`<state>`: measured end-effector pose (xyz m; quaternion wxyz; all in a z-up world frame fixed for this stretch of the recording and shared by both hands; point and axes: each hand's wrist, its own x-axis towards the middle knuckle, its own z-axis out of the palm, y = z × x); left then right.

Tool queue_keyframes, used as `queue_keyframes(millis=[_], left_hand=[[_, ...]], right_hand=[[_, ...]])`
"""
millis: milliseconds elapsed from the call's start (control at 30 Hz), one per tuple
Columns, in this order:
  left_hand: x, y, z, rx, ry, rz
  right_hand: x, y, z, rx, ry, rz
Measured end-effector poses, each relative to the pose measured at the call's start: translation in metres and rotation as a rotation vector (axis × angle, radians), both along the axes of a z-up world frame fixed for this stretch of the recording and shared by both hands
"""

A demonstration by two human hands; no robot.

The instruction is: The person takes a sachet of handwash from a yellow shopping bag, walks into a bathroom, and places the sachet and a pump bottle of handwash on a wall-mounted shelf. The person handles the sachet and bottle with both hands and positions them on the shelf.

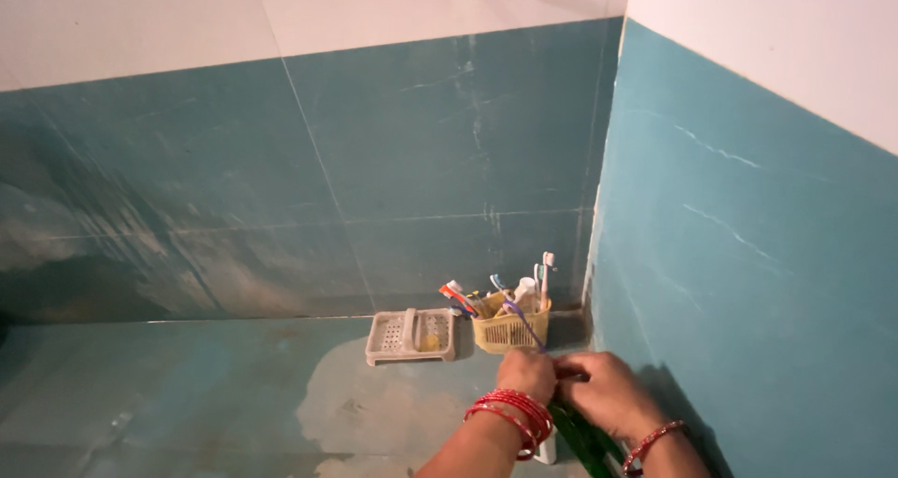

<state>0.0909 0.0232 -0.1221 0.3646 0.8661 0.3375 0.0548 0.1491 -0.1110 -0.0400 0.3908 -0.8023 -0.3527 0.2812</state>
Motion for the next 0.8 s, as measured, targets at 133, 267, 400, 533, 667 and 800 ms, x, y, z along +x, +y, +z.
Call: queue_keyframes(millis=[133,267,400,533,667,800], left_hand=[[0.003,0.001,-0.006,-0.591,-0.05,0.462],[-0.001,-0.01,0.015,-0.1,0.046,0.035],[-0.017,-0.031,0.051,-0.538,-0.14,0.365],[-0.034,-0.047,0.093,-0.453,-0.121,0.211],[-0.046,-0.056,0.102,-0.234,-0.032,0.14],[-0.046,-0.057,0.084,0.047,-0.134,0.082]], right_hand=[[-0.004,-0.003,-0.007,0.078,0.275,0.245],[-0.005,-0.004,-0.019,-0.061,-0.168,0.125],[-0.005,0.0,-0.031,-0.167,-0.175,-0.056],[0.001,0.002,-0.042,-0.207,-0.155,-0.175],[0.002,-0.003,-0.067,-0.202,-0.345,-0.104],[0.0,-0.008,-0.085,-0.052,-0.315,-0.181]])
